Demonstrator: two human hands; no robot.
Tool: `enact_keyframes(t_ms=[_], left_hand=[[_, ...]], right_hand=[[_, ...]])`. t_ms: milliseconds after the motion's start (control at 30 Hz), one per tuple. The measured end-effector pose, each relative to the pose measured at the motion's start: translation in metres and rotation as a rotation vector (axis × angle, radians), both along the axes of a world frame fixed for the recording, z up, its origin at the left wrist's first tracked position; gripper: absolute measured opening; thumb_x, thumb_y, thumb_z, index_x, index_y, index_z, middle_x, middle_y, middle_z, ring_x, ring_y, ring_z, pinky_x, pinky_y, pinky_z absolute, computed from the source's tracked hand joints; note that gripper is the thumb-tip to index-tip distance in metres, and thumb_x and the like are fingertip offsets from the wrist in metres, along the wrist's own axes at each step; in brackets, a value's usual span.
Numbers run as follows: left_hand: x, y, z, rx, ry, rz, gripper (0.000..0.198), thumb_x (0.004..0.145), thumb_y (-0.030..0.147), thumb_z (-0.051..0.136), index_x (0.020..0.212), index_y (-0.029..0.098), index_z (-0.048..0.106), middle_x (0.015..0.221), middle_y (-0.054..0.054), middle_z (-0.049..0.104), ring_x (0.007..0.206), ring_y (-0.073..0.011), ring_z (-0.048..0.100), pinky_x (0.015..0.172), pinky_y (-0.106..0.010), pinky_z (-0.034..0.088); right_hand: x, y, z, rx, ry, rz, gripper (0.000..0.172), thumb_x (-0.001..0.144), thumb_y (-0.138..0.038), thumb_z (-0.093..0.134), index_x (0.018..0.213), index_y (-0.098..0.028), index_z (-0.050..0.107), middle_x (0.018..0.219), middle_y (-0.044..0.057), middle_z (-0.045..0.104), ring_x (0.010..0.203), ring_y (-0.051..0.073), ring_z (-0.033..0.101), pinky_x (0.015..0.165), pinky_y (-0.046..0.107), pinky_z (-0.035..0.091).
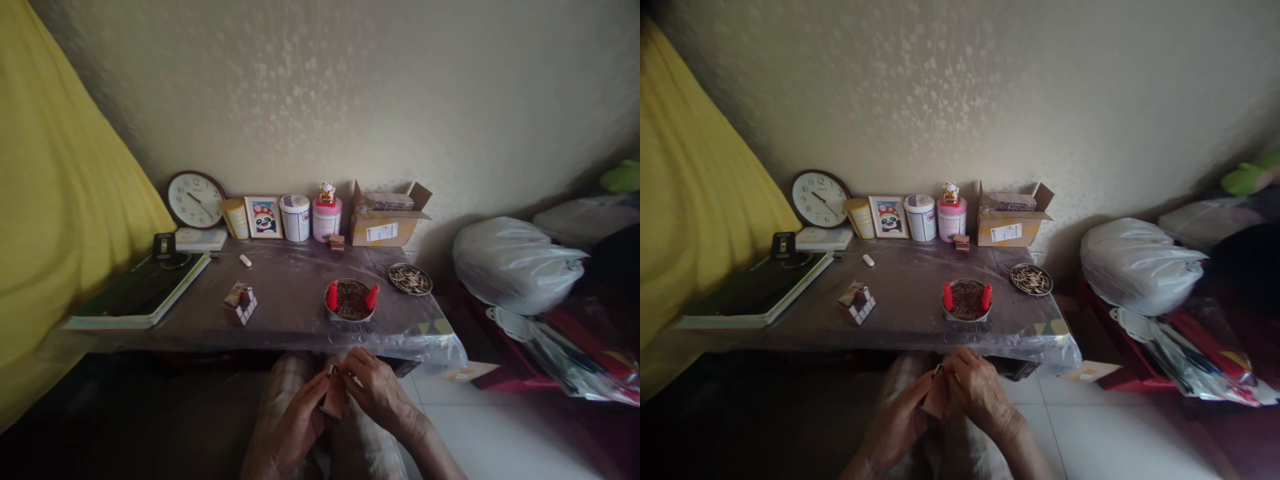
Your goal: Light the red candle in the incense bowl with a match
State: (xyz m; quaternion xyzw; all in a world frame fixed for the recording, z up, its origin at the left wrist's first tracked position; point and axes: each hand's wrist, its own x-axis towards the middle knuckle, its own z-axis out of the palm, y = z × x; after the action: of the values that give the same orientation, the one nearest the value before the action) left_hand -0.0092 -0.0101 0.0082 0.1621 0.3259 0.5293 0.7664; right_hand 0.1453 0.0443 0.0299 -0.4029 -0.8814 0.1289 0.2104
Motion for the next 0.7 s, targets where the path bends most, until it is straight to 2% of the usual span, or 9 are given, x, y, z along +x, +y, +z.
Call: enact_keyframes(t_ms=[200,467,600,700], left_hand=[[-0.002,0.002,-0.008,-0.035,0.064,0.030,0.031,0.073,0.030,0.077,0.101,0.020,0.075,0.098,-0.009,0.074,0.080,-0.0205,0.066,0.062,-0.028,0.050],[-0.006,0.001,-0.015,-0.006,0.138,-0.026,0.036,0.080,0.031,0.070,0.115,0.023,0.069,0.119,-0.011,0.070,0.095,-0.0255,0.066,0.065,-0.031,0.052],[-0.010,0.001,-0.018,0.023,0.182,-0.037,0.038,0.083,0.031,0.065,0.121,0.023,0.065,0.125,-0.011,0.067,0.093,-0.0242,0.067,0.065,-0.031,0.051],[-0.011,0.002,-0.017,0.037,0.166,-0.042,0.040,0.085,0.031,0.063,0.124,0.023,0.062,0.124,-0.011,0.068,0.091,-0.0239,0.068,0.064,-0.030,0.051]], right_hand=[[-0.001,0.002,0.003,-0.032,-0.035,-0.024,0.011,0.087,-0.010,0.054,0.083,-0.019,0.058,0.084,0.004,0.063,0.076,0.018,0.063,0.068,0.028,0.049],[-0.001,0.002,0.012,-0.076,-0.117,-0.003,0.008,0.088,-0.012,0.054,0.084,-0.017,0.059,0.087,0.007,0.065,0.079,0.021,0.063,0.073,0.032,0.050],[-0.001,0.002,0.012,-0.096,-0.110,0.004,0.005,0.087,-0.015,0.055,0.084,-0.017,0.059,0.087,0.007,0.066,0.079,0.022,0.064,0.070,0.031,0.050],[0.002,0.004,0.011,-0.146,-0.046,-0.061,0.007,0.085,-0.013,0.054,0.082,-0.017,0.059,0.080,0.005,0.066,0.073,0.020,0.064,0.066,0.030,0.047]])
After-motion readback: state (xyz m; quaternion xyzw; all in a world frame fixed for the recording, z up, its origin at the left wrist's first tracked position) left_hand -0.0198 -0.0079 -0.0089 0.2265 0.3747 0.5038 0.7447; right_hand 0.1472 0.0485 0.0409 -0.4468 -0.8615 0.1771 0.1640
